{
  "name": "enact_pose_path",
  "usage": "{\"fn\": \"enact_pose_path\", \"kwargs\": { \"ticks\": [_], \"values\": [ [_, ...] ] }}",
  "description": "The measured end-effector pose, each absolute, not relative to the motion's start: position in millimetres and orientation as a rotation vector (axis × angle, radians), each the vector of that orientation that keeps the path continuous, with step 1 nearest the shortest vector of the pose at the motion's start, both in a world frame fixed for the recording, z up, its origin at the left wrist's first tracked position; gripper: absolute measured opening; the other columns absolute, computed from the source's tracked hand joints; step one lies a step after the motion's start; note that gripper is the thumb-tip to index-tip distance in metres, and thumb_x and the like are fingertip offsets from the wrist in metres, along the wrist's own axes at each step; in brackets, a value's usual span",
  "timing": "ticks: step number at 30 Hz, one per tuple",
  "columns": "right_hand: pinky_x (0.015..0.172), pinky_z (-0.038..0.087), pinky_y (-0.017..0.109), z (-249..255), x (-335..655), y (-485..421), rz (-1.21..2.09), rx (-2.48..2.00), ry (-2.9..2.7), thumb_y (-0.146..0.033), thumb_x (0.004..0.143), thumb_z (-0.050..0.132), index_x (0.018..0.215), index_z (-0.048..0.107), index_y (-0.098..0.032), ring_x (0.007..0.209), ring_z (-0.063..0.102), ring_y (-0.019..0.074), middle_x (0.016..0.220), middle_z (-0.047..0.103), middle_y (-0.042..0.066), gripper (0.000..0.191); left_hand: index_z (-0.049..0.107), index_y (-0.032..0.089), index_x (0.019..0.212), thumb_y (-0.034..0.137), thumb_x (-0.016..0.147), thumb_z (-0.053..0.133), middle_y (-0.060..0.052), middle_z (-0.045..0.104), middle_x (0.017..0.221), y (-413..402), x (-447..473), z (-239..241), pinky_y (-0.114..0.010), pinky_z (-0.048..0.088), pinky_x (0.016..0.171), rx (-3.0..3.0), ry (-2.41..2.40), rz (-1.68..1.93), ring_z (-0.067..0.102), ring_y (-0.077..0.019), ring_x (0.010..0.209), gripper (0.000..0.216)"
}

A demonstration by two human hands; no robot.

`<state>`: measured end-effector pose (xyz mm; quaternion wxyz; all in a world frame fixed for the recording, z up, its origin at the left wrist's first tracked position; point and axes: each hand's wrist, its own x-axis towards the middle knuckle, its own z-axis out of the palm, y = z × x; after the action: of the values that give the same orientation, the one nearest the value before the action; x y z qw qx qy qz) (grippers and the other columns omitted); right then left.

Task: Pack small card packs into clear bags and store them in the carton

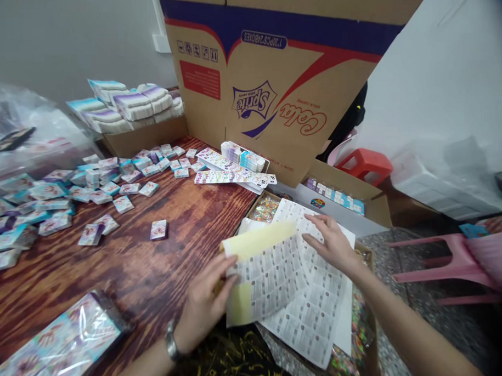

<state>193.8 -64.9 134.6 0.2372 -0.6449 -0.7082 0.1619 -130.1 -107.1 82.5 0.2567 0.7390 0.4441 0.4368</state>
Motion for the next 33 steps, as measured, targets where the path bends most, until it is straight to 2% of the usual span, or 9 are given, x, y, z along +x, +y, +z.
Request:
{"fn": "enact_pose_path", "kwargs": {
  "ticks": [4, 10, 14, 18, 21, 24, 27, 29, 33],
  "values": [
    [0.068, 0.047, 0.028, 178.4, 139.9, -74.8, 0.729, -1.558, -2.169, -0.051, 0.093, 0.032, 0.134, 0.041, -0.024, 0.073, 0.06, 0.016, 0.087, 0.064, 0.003, 0.05, 0.043, 0.011, 0.132, 0.007, 0.087, 0.042, -0.015, 0.061, 0.12, -119.4, -108.1, 113.0, -0.03, 0.052, 0.087, 2.676, 0.797, 1.293, 0.061, -0.0198, 0.105, 0.045],
    [0.063, 0.044, 0.024, 210.9, 115.0, -75.2, 0.695, -1.429, -2.311, -0.043, 0.089, 0.048, 0.087, 0.065, -0.022, 0.068, 0.059, 0.0134, 0.08, 0.067, 0.002, 0.028, 0.048, 0.014, 0.127, 0.017, 0.089, 0.041, -0.017, 0.061, 0.119, -129.7, -94.6, 151.0, -0.029, 0.056, 0.074, 2.763, 0.546, 0.888, 0.065, -0.0225, 0.097, 0.039],
    [0.069, 0.045, 0.025, 225.1, 129.1, -74.8, 0.645, -1.259, -2.479, -0.024, 0.089, 0.044, 0.108, 0.059, -0.021, 0.075, 0.06, 0.013, 0.09, 0.066, 0.004, 0.024, 0.045, 0.026, 0.129, 0.021, 0.088, 0.051, -0.004, 0.068, 0.104, -117.6, -115.1, 176.8, -0.018, 0.053, 0.077, 2.426, 0.381, 0.878, 0.066, -0.013, 0.09, 0.042],
    [0.077, 0.046, 0.027, 240.8, 133.3, -78.1, 0.688, -1.096, -2.641, -0.019, 0.091, 0.039, 0.134, 0.042, -0.023, 0.086, 0.061, 0.0154, 0.103, 0.065, 0.007, 0.043, 0.039, 0.021, 0.135, 0.02, 0.084, 0.056, -0.013, 0.046, 0.136, -70.8, -124.6, 198.7, -0.05, 0.03, 0.107, 2.587, 0.871, 1.191, 0.035, -0.03, 0.131, 0.054],
    [0.078, 0.045, 0.028, 252.5, 132.6, -79.3, 0.745, -1.071, -2.722, -0.02, 0.09, 0.041, 0.138, 0.037, -0.024, 0.089, 0.06, 0.0168, 0.102, 0.065, 0.006, 0.048, 0.05, 0.024, 0.126, 0.031, 0.078, 0.065, -0.011, 0.046, 0.137, -39.7, -116.6, 209.8, -0.063, 0.007, 0.107, 2.699, 0.813, 1.053, 0.018, -0.0364, 0.137, 0.051],
    [0.075, 0.045, 0.027, 263.7, 135.6, -77.5, 0.826, -1.092, -2.742, -0.024, 0.091, 0.043, 0.136, 0.04, -0.024, 0.085, 0.061, 0.0163, 0.095, 0.066, 0.005, 0.045, 0.065, 0.024, 0.099, 0.029, 0.081, 0.061, -0.005, 0.066, 0.098, -32.4, -104.4, 215.3, -0.056, 0.019, 0.105, 2.679, 0.614, 0.732, 0.05, -0.0293, 0.114, 0.019],
    [0.067, 0.043, 0.024, 270.2, 142.9, -72.6, 0.791, -1.167, -2.667, -0.031, 0.09, 0.048, 0.112, 0.06, -0.023, 0.074, 0.06, 0.0136, 0.086, 0.067, 0.003, 0.026, 0.066, 0.02, 0.079, 0.026, 0.086, 0.051, -0.002, 0.063, 0.068, -39.9, -95.9, 214.4, -0.03, 0.043, 0.072, 2.492, 0.577, 0.64, 0.059, -0.0165, 0.068, 0.017],
    [0.061, 0.04, 0.022, 268.6, 148.7, -67.8, 0.737, -1.229, -2.604, -0.035, 0.089, 0.052, 0.09, 0.065, -0.022, 0.065, 0.057, 0.0112, 0.075, 0.064, 0.0, 0.019, 0.065, 0.02, 0.077, 0.028, 0.086, 0.052, -0.001, 0.06, 0.061, -43.4, -93.3, 211.1, -0.024, 0.035, 0.053, 2.319, 0.634, 0.686, 0.053, -0.0129, 0.054, 0.018],
    [0.054, 0.035, 0.02, 247.9, 160.9, -55.0, 0.776, -1.35, -2.508, -0.04, 0.086, 0.054, 0.077, 0.061, -0.021, 0.055, 0.049, 0.0084, 0.061, 0.057, -0.004, 0.022, 0.064, 0.02, 0.07, 0.033, 0.08, 0.058, 0.001, 0.056, 0.055, -35.1, -93.6, 196.6, -0.023, 0.028, 0.047, 2.121, 0.723, 0.593, 0.047, -0.0113, 0.049, 0.017]
  ]
}}
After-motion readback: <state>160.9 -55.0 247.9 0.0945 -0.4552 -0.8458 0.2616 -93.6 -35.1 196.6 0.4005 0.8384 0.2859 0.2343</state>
